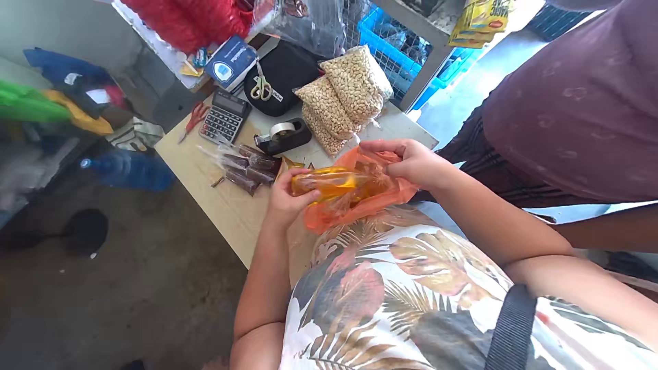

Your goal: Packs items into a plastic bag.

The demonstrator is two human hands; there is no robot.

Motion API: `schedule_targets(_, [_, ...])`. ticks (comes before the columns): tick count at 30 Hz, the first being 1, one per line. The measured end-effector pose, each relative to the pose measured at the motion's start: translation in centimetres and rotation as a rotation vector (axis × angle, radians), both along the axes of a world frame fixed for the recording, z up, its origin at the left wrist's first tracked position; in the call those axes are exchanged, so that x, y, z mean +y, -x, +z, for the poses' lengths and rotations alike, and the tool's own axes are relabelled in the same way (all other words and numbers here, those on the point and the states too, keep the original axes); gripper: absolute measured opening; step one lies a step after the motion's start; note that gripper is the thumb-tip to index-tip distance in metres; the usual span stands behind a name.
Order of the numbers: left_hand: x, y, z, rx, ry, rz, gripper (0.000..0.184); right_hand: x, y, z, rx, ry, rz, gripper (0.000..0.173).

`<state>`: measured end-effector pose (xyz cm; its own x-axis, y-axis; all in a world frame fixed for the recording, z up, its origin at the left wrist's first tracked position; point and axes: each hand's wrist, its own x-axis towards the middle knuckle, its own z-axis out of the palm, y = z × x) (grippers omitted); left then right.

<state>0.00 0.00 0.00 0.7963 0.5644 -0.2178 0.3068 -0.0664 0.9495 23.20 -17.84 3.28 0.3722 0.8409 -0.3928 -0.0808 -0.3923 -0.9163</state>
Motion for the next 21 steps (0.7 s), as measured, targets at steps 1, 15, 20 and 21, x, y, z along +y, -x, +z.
schedule_targets(1, [-0.7, -1.6, -1.4, -0.012, -0.026, 0.001, 0.051, 0.1, 0.2, 0.0, 0.003, -0.005, 0.008, 0.064])
schedule_targets(15, [-7.8, -15.1, -4.7, 0.424, -0.581, -0.551, 0.041, -0.2, 1.1, 0.1, -0.135, 0.019, 0.037, 0.065])
schedule_targets(20, [-5.8, -16.4, -8.4, 0.389, -0.369, -0.595, 0.065, -1.9, -0.8, -1.2, -0.075, 0.077, -0.092, 0.066])
schedule_targets(21, [-5.5, -16.3, -8.5, 0.391, -0.322, -0.606, 0.070, -2.3, -1.2, -1.3, -0.057, 0.079, -0.120, 0.067])
